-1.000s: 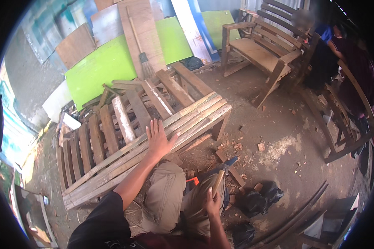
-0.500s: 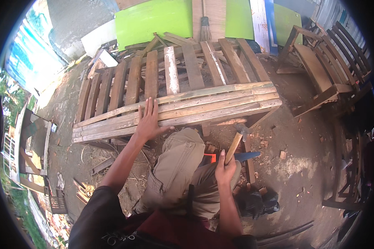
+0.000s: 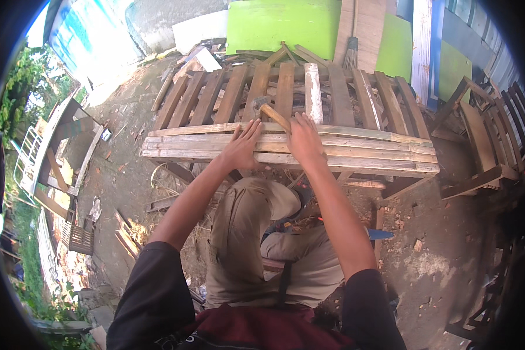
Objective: The person splits thin wooden strips using a machete, then places them on a wooden pallet and hammers nails to secure them. The person works while seated on the ground in an outdoor area with scattered wood and tools.
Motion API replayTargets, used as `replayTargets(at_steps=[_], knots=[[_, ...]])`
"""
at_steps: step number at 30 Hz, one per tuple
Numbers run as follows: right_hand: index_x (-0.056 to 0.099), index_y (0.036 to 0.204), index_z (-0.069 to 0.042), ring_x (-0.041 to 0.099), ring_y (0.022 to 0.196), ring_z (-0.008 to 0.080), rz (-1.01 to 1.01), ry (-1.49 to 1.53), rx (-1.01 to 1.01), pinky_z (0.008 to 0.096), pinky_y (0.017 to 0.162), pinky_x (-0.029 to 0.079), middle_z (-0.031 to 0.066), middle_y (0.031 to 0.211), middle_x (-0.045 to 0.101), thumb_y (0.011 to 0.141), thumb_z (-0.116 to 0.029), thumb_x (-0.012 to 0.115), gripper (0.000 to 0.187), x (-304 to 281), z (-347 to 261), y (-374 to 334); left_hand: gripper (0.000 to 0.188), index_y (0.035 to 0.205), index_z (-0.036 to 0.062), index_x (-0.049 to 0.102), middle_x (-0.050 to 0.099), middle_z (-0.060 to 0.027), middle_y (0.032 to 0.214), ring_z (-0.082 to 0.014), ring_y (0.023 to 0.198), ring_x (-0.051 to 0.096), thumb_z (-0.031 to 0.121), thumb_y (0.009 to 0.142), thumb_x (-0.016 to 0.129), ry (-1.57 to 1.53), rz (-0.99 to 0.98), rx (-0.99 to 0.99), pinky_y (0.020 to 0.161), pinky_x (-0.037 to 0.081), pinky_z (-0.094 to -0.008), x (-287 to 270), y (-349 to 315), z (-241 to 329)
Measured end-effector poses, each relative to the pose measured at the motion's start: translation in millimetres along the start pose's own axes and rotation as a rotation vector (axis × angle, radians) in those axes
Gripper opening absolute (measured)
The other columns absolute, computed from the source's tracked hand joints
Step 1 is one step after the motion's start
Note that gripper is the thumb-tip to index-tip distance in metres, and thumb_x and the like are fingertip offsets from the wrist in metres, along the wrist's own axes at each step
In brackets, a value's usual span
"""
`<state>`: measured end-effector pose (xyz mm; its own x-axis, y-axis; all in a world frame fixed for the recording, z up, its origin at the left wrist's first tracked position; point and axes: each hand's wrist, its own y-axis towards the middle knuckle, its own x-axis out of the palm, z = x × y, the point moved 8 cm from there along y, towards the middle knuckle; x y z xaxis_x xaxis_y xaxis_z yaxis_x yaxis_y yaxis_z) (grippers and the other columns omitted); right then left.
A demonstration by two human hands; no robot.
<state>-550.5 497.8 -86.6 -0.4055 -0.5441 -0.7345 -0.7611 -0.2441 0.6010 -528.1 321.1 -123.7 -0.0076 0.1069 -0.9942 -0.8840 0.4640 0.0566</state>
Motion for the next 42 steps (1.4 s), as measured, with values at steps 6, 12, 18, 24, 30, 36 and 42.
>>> replayTargets(at_steps=[6,12,18,24,30,36,42], knots=[[0.063,0.121,0.001,0.058,0.123,0.0389,-0.259,-0.028,0.14,0.0467,0.107,0.047,0.0195,0.13,0.063,0.088,-0.009,0.069,0.035,35,-9,-10,0.146,0.157,-0.0125,0.014,0.021,-0.0304,0.165,-0.0401,0.156,0.018,0.081,0.064,0.076,0.065,-0.126,-0.006,0.126,0.007,-0.06,0,0,-3],[0.064,0.126,-0.002,0.055,0.128,0.0345,-0.315,-0.006,0.216,0.0427,0.108,0.046,0.0177,0.132,0.061,0.091,-0.012,0.067,0.036,37,-8,-7,0.14,0.153,-0.0127,0.026,0.03,-0.0336,0.159,-0.0447,0.151,0.026,0.072,0.058,0.084,-0.083,0.083,0.058,0.125,0.013,-0.061,3,-1,-11],[0.067,0.111,0.0,0.057,0.117,0.0369,-0.341,-0.053,0.166,0.0471,0.101,0.049,0.0184,0.116,0.062,0.091,-0.016,0.069,0.026,30,-10,-2,0.13,0.148,-0.0118,0.036,0.042,-0.0312,0.15,-0.0457,0.144,0.036,0.064,0.057,0.088,-0.116,0.145,0.07,0.125,0.023,-0.0549,-1,3,-8],[0.068,0.101,0.001,0.059,0.112,0.0384,-0.343,-0.084,0.174,0.0475,0.099,0.049,0.0191,0.11,0.063,0.091,-0.018,0.069,0.021,35,-3,8,0.127,0.145,-0.0133,0.039,0.042,-0.0315,0.15,-0.0447,0.142,0.038,0.062,0.056,0.089,-0.132,0.085,0.06,0.124,0.025,-0.0542,1,7,-10],[0.065,0.1,0.002,0.059,0.107,0.0406,-0.275,-0.098,0.11,0.0488,0.096,0.049,0.0202,0.108,0.063,0.086,-0.012,0.071,0.021,35,-11,11,0.135,0.147,-0.0154,0.036,0.044,-0.031,0.147,-0.0432,0.143,0.038,0.069,0.055,0.086,-0.09,0.277,-0.004,0.125,0.02,-0.0559,1,-3,-17],[0.064,0.103,0.0,0.059,0.107,0.037,-0.232,-0.165,0.094,0.046,0.095,0.05,0.017,0.108,0.063,0.081,-0.009,0.074,0.026,37,-15,7,0.13,0.145,-0.0182,0.037,0.043,-0.0357,0.146,-0.0462,0.145,0.035,0.068,0.059,0.083,-0.206,0.149,0.03,0.126,0.02,-0.0529,0,4,-16],[0.063,0.101,-0.002,0.061,0.101,0.0349,-0.19,-0.196,0.107,0.0442,0.091,0.052,0.0144,0.102,0.064,0.077,-0.008,0.076,0.028,37,-13,10,0.129,0.144,-0.0211,0.036,0.039,-0.0392,0.147,-0.0526,0.142,0.034,0.065,0.061,0.085,-0.179,0.106,0.038,0.124,0.024,-0.0526,7,4,-14]])
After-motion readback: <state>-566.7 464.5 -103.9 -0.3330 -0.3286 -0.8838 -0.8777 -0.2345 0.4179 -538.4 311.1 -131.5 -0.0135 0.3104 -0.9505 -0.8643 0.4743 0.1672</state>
